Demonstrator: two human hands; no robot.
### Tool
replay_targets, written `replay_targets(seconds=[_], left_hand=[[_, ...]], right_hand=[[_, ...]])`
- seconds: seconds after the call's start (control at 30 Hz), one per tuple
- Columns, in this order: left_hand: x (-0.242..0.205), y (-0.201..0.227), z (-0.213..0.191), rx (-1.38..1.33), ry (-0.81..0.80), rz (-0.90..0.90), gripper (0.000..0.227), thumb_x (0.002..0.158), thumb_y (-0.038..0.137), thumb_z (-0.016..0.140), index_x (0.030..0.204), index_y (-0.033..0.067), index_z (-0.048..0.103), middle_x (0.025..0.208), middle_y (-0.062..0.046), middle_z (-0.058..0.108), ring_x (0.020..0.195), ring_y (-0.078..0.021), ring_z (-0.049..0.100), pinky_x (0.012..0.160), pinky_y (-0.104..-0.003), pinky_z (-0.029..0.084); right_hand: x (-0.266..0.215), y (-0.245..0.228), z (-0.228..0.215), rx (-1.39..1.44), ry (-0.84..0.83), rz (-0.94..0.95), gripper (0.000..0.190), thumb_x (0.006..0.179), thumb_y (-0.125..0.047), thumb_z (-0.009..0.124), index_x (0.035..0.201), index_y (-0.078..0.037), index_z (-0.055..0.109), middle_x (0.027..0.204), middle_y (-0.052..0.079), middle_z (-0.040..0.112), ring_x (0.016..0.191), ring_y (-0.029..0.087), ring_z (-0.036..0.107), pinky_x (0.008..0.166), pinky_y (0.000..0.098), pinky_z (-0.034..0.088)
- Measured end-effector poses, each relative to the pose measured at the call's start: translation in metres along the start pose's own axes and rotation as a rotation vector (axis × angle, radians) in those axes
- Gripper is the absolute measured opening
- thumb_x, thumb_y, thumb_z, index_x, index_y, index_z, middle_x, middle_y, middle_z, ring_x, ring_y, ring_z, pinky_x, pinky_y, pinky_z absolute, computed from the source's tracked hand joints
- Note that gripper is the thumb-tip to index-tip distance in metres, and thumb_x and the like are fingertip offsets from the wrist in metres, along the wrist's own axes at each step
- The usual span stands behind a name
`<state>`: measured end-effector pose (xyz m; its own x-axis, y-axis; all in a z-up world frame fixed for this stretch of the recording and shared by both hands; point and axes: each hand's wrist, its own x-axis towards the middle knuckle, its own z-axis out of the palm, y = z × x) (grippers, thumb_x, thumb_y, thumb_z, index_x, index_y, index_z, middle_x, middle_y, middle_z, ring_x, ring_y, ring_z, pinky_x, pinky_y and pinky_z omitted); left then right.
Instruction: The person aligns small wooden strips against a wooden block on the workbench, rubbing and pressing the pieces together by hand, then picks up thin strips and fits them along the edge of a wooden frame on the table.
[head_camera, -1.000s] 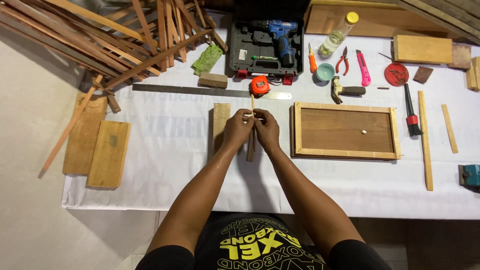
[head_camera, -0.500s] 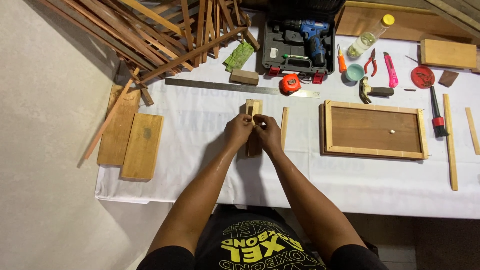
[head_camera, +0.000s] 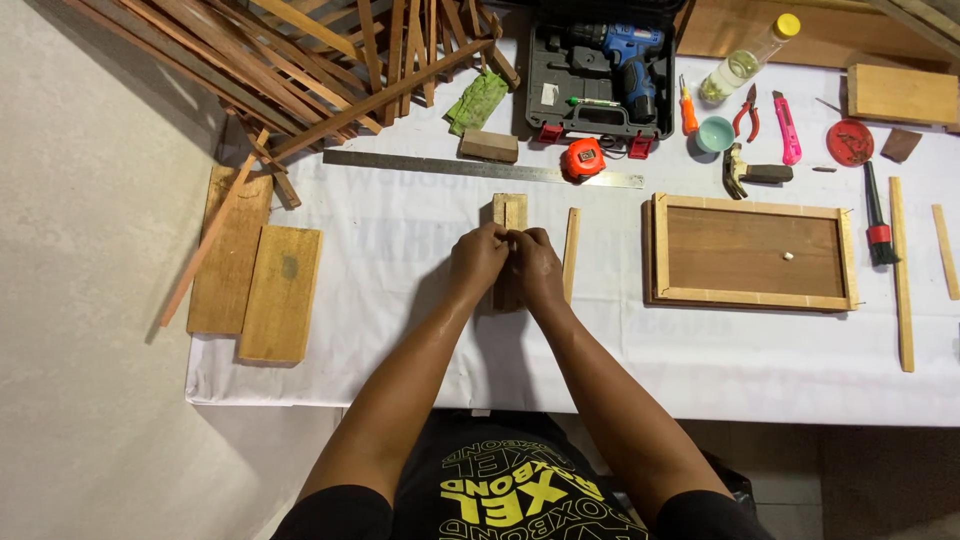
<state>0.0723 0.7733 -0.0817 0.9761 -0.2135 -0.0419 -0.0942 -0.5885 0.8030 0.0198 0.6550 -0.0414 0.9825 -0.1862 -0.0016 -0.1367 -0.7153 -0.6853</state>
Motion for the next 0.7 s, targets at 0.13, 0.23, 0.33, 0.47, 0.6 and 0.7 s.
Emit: replay_targets(seconds=[0.13,0.23,0.33,0.47,0.6,0.7], left_hand=[[0.003,0.006,-0.001,0.041,-0.030,-0.047,0.021,0.088,0.017,0.072,0.107,0.0101,0.074,0.092,-0.011,0.078,0.085,-0.0299,0.076,0.075,-0.042,0.060],[0.011,0.013,-0.006,-0.010,-0.007,-0.080,0.024,0.087,0.019,0.074,0.109,0.0101,0.074,0.091,-0.013,0.077,0.085,-0.0302,0.076,0.075,-0.042,0.061],[0.027,0.009,-0.006,0.029,0.024,-0.083,0.026,0.084,0.019,0.075,0.108,0.0096,0.073,0.093,-0.012,0.077,0.086,-0.0303,0.076,0.077,-0.042,0.060],[0.059,0.007,-0.007,0.077,0.120,0.035,0.026,0.087,0.018,0.073,0.112,0.0102,0.073,0.101,-0.011,0.076,0.090,-0.0319,0.074,0.080,-0.044,0.059],[0.097,0.020,-0.024,0.144,0.108,0.088,0.028,0.088,0.018,0.071,0.115,0.0124,0.071,0.110,-0.007,0.075,0.097,-0.0312,0.072,0.080,-0.045,0.058],[0.128,0.021,-0.036,0.273,0.057,0.125,0.029,0.087,0.017,0.072,0.116,0.0150,0.071,0.118,-0.006,0.070,0.106,-0.0316,0.068,0.086,-0.045,0.056]], right_hand=[[0.004,-0.002,-0.012,0.025,-0.059,0.005,0.041,0.087,-0.002,0.064,0.127,-0.011,0.069,0.122,0.012,0.063,0.104,0.033,0.068,0.090,0.0419,0.055],[0.016,0.014,-0.011,0.035,-0.053,-0.063,0.040,0.087,-0.003,0.066,0.126,-0.010,0.070,0.119,0.013,0.064,0.103,0.033,0.069,0.089,0.0412,0.056],[0.033,0.017,-0.014,0.109,-0.030,-0.107,0.034,0.091,-0.010,0.068,0.124,-0.009,0.069,0.117,0.013,0.063,0.100,0.030,0.072,0.087,0.0399,0.057],[0.072,0.007,-0.023,0.018,0.023,-0.167,0.031,0.092,-0.015,0.071,0.122,-0.009,0.070,0.116,0.014,0.065,0.097,0.036,0.068,0.083,0.0439,0.055],[0.114,0.005,-0.019,0.000,0.091,-0.285,0.037,0.084,-0.012,0.072,0.122,-0.010,0.070,0.116,0.012,0.067,0.104,0.036,0.067,0.087,0.0432,0.055],[0.147,0.014,-0.001,-0.134,0.077,-0.289,0.034,0.087,-0.013,0.073,0.121,-0.016,0.072,0.116,0.011,0.068,0.107,0.036,0.065,0.090,0.0448,0.053]])
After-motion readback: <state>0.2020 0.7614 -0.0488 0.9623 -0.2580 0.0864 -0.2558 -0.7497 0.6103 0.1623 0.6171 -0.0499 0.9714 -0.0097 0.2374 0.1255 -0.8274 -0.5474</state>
